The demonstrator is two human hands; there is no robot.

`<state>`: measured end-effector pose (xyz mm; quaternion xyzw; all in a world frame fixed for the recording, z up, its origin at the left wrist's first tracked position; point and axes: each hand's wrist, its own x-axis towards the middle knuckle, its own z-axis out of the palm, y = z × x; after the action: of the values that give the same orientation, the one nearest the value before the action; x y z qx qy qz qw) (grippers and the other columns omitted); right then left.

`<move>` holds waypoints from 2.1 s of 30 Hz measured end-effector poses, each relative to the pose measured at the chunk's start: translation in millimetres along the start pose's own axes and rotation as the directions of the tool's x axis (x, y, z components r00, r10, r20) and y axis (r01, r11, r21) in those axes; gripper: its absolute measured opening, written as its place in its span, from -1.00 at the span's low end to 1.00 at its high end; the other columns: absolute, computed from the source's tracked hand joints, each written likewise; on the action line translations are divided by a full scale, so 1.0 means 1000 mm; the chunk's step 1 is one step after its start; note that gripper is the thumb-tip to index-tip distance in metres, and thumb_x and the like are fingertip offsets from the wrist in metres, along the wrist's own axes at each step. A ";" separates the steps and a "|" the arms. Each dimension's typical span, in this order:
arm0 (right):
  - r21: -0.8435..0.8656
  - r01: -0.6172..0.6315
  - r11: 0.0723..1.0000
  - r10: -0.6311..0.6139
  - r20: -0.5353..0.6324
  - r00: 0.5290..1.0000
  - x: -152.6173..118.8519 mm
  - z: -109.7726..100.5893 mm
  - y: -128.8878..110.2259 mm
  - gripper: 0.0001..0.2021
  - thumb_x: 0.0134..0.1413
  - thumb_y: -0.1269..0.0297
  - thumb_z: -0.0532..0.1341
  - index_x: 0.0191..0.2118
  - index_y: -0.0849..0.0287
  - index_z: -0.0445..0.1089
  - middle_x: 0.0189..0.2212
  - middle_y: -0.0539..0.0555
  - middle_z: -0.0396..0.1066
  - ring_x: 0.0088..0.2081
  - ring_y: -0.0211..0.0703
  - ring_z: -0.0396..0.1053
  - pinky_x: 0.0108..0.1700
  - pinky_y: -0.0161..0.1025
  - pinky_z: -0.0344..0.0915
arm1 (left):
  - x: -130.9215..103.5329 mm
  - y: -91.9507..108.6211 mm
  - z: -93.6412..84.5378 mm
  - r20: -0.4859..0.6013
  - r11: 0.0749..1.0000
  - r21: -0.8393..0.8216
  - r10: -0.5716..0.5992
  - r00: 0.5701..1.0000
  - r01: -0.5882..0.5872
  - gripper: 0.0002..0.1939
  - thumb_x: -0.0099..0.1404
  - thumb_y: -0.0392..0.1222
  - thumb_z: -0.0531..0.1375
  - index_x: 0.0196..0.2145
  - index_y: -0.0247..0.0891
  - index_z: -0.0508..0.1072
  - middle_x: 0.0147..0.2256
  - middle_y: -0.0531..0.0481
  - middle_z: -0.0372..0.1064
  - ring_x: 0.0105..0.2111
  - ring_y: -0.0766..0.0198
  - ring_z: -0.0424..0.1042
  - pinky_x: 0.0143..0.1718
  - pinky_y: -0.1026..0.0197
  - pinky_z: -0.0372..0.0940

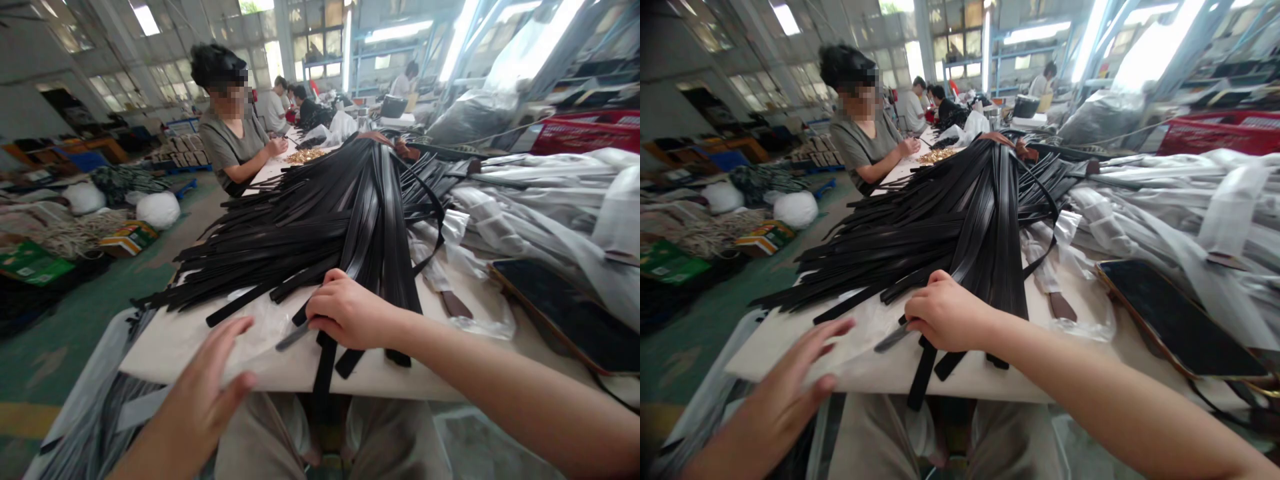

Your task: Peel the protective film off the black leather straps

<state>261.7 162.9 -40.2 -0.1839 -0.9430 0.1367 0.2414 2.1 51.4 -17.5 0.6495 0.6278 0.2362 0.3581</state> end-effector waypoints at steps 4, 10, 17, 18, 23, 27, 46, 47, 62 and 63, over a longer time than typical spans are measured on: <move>-0.171 0.166 0.971 -0.157 0.064 0.986 -0.002 0.001 -0.007 -0.90 0.24 0.38 0.13 -0.27 0.21 0.39 -0.40 0.01 0.46 -0.38 -0.19 0.33 -0.02 -0.14 0.08 | 0.046 0.040 0.045 0.323 0.992 0.076 0.069 0.944 -0.099 -0.70 0.37 0.00 0.07 -0.09 -0.21 0.41 -0.14 -0.09 0.44 -0.14 0.05 0.39 -0.07 0.08 0.25; -0.417 0.018 0.909 0.028 0.103 0.994 -0.001 -0.019 0.022 -0.78 0.30 0.22 0.15 -0.37 0.19 0.37 -0.45 0.02 0.45 -0.30 -0.10 0.38 0.08 -0.06 0.05 | 0.050 0.031 0.023 0.276 0.949 0.315 -0.100 0.956 0.008 -0.67 0.42 -0.01 -0.09 -0.37 -0.18 0.34 -0.34 -0.01 0.39 -0.25 0.10 0.37 -0.17 0.11 0.18; -0.364 0.135 0.922 -0.086 0.147 0.985 -0.002 0.001 -0.014 -0.89 0.23 0.38 0.16 -0.34 0.21 0.37 -0.46 0.03 0.43 -0.46 -0.14 0.33 -0.40 -0.17 0.08 | 0.049 0.042 0.045 0.139 0.810 0.585 -0.139 0.981 0.032 -0.78 0.37 -0.02 -0.01 -0.39 -0.14 0.21 -0.37 -0.12 0.43 -0.32 -0.05 0.42 -0.35 0.09 0.06; -0.354 0.151 0.923 -0.104 0.150 0.983 -0.002 0.004 -0.018 -0.89 0.23 0.37 0.15 -0.33 0.21 0.37 -0.46 0.03 0.42 -0.47 -0.14 0.33 -0.43 -0.17 0.07 | 0.048 0.047 0.050 0.143 0.809 0.587 -0.134 0.981 0.025 -0.80 0.37 -0.04 -0.01 -0.39 -0.14 0.21 -0.36 -0.13 0.44 -0.31 -0.06 0.44 -0.36 0.09 0.05; -0.392 0.076 0.917 -0.035 0.111 0.993 -0.004 -0.008 -0.002 -0.88 0.24 0.40 0.16 -0.35 0.21 0.37 -0.48 0.03 0.44 -0.41 -0.13 0.38 -0.14 -0.14 0.18 | 0.039 0.041 0.040 0.070 0.746 0.663 -0.144 0.987 0.062 -0.78 0.36 0.00 0.04 -0.39 -0.14 0.22 -0.34 -0.13 0.44 -0.28 -0.06 0.44 -0.36 0.11 0.05; -0.471 0.032 0.881 0.001 0.068 0.998 0.000 -0.016 0.008 -0.82 0.27 0.42 0.12 -0.37 0.20 0.37 -0.47 0.06 0.44 -0.38 -0.14 0.37 -0.07 -0.12 0.14 | 0.037 0.028 0.029 0.045 0.745 0.657 -0.193 0.980 0.117 -0.65 0.36 0.14 -0.01 -0.42 -0.15 0.19 -0.41 -0.10 0.40 -0.35 -0.01 0.42 -0.39 0.13 0.04; -0.449 0.154 0.880 -0.156 0.032 0.987 -0.001 -0.003 0.001 -0.81 0.31 0.35 0.08 -0.34 0.18 0.37 -0.46 0.02 0.42 -0.39 -0.15 0.32 -0.05 -0.15 0.11 | 0.064 0.054 0.045 0.120 0.722 0.689 -0.018 0.993 -0.070 -0.82 0.34 -0.06 0.06 -0.36 -0.18 0.31 -0.33 -0.12 0.46 -0.30 0.03 0.45 -0.38 0.15 0.09; -0.463 0.106 0.880 -0.108 0.021 0.994 -0.002 -0.007 0.004 -0.80 0.32 0.32 0.09 -0.34 0.18 0.38 -0.46 0.02 0.42 -0.38 -0.15 0.33 0.01 -0.14 0.09 | 0.064 0.052 0.041 0.113 0.708 0.704 -0.035 0.993 -0.055 -0.79 0.33 -0.03 0.08 -0.38 -0.18 0.31 -0.35 -0.10 0.45 -0.32 0.03 0.44 -0.39 0.15 0.08; -0.375 -0.197 0.906 0.232 0.050 0.971 -0.003 -0.005 0.018 -0.89 0.32 0.33 0.10 -0.21 0.21 0.34 -0.35 0.07 0.46 -0.35 -0.12 0.44 -0.40 -0.23 0.05 | 0.074 0.055 -0.002 -0.098 0.590 0.804 0.003 0.995 0.078 -0.68 0.27 0.05 0.15 -0.52 -0.16 0.22 -0.50 -0.02 0.33 -0.48 0.14 0.33 -0.48 0.18 0.00; -0.412 -0.206 0.887 0.237 0.024 0.971 -0.002 -0.008 0.018 -0.90 0.31 0.38 0.08 -0.20 0.20 0.34 -0.35 0.06 0.45 -0.40 -0.14 0.43 -0.44 -0.23 0.01 | 0.073 0.054 -0.006 -0.110 0.593 0.801 0.004 0.994 0.086 -0.68 0.27 0.05 0.15 -0.52 -0.16 0.22 -0.51 -0.01 0.32 -0.49 0.16 0.32 -0.48 0.19 0.00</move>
<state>272.8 179.4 -40.7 -0.3313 -0.9317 -0.0292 0.1458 40.1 126.4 17.2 0.7137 0.6988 -0.0481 0.0002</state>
